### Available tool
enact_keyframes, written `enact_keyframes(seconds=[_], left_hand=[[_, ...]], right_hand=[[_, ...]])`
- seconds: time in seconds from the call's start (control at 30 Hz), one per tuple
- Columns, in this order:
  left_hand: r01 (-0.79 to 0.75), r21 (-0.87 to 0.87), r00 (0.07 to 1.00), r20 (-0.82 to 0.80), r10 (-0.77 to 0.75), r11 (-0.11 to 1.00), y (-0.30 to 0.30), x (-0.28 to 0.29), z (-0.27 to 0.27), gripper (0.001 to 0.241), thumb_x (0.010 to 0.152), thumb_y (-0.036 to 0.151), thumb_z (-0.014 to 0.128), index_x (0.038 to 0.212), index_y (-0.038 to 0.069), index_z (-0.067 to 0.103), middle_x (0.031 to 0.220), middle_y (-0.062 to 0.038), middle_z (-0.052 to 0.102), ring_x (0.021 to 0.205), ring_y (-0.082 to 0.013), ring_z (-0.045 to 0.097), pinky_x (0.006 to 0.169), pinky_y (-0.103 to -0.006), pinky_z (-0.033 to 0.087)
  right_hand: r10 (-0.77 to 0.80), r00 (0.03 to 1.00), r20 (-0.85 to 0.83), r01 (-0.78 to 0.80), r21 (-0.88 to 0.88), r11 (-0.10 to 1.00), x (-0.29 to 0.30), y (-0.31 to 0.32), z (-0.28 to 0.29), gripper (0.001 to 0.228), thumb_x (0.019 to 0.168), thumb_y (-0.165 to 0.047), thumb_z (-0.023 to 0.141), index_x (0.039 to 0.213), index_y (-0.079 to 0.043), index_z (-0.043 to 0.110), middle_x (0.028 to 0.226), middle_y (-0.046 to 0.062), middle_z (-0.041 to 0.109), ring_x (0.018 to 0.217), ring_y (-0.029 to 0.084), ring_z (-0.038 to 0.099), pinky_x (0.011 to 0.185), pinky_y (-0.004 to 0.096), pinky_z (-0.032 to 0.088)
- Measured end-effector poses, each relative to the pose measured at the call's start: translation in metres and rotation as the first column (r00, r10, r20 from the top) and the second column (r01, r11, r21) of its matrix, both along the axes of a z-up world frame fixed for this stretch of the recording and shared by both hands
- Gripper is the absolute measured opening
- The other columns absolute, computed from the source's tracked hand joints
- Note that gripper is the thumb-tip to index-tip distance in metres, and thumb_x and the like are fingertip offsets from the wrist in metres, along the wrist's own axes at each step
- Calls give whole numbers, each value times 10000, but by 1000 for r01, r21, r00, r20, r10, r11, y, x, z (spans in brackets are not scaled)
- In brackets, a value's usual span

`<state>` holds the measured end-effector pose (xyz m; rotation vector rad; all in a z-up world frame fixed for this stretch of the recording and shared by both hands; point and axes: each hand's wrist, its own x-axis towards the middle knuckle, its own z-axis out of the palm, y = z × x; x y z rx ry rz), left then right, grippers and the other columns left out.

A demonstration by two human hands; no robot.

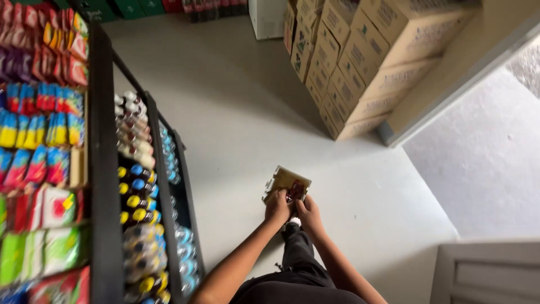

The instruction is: Organizing coffee packets into a small container.

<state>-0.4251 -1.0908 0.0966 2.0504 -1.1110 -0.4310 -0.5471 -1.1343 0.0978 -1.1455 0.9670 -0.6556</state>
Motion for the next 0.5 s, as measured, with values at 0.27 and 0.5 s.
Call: enact_keyframes(seconds=[0.27, 0.5], left_hand=[[-218, 103, 954, -188, 235, 970, -209, 136, -57, 238, 938, 217, 619, 1060, 13, 604, 1075, -197, 693, 1010, -373, 679, 851, -468, 544], [-466, 128, 826, -291, 482, 875, -304, 289, 13, 221, 951, 219, 621, 1067, 35, 658, 997, -178, 736, 935, -325, 719, 808, -430, 569]], right_hand=[[333, 935, -122, -336, 3, 942, 151, -235, 37, 335, 1021, -181, 516, 1272, 6, 636, 954, 48, 699, 834, 138, 600, 742, 303, 514], [538, 816, -213, -558, -43, 829, 327, -353, 67, 342, 1011, -207, 514, 1277, -23, 625, 922, 56, 701, 792, 125, 591, 726, 306, 511]])
